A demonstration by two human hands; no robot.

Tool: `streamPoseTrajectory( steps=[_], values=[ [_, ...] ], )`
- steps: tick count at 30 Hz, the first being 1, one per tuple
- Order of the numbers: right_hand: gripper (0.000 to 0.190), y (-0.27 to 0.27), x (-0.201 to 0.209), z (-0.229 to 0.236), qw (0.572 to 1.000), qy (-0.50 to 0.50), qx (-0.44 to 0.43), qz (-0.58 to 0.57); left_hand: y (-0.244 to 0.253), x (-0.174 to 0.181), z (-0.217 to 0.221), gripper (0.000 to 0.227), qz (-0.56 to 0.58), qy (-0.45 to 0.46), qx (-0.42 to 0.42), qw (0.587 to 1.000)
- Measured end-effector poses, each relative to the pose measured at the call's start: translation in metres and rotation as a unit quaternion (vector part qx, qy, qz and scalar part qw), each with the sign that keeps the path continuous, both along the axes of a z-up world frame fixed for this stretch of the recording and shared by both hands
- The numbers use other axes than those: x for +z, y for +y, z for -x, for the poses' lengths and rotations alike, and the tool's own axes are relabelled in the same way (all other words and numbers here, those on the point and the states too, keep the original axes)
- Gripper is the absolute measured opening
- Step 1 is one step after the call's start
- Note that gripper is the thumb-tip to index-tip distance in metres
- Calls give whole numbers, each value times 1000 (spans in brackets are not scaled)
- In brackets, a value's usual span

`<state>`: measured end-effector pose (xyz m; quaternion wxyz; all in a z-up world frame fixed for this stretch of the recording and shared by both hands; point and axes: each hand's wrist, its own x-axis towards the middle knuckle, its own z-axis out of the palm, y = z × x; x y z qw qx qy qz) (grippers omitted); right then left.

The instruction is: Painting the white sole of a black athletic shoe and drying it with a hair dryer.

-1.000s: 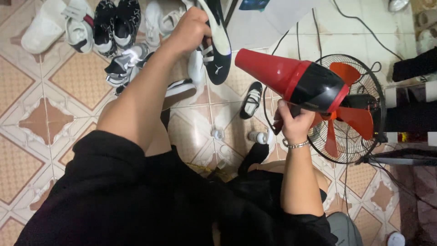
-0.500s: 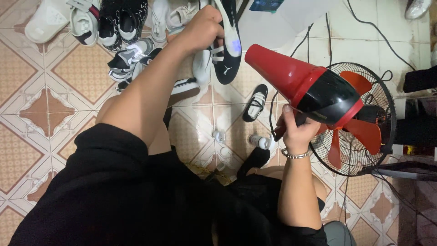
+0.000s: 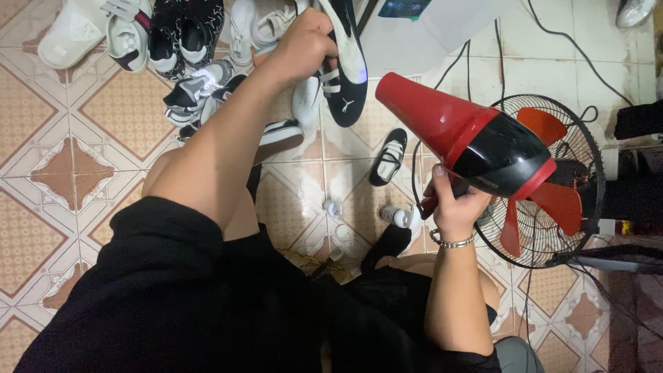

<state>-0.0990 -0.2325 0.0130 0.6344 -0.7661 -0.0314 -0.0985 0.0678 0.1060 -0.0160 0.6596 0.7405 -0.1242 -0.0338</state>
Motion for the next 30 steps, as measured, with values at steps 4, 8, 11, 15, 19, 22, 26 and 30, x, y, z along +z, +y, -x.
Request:
streamPoseTrajectory(
  steps=[4,8,11,15,19,22,26,30],
  values=[
    [19,1,-3,-2,1000,5,-16,10,-3,-5,-2,16,41,17,2,999],
    [19,-1,-5,-2,1000,5,-12,15,-4,-3,0,17,17,17,20,1000],
    [17,-1,-5,-2,1000,10,-5,19,-4,-4,0,16,18,22,25,999],
    [18,1,-1,-1,1000,13,0,10,-4,-5,0,17,10,10,20,1000],
    [19,2,-2,-1,1000,7,6,-12,-5,0,5,17,28,12,16,999],
    [19,1,-2,0,1000,3,8,-12,-6,0,5,17,18,6,28,999],
    [19,-2,-4,0,1000,10,7,-15,-6,-2,4,17,16,13,32,999],
    [20,-3,-4,1,1000,10,15,-18,-6,-4,4,15,25,14,37,999]
  ],
)
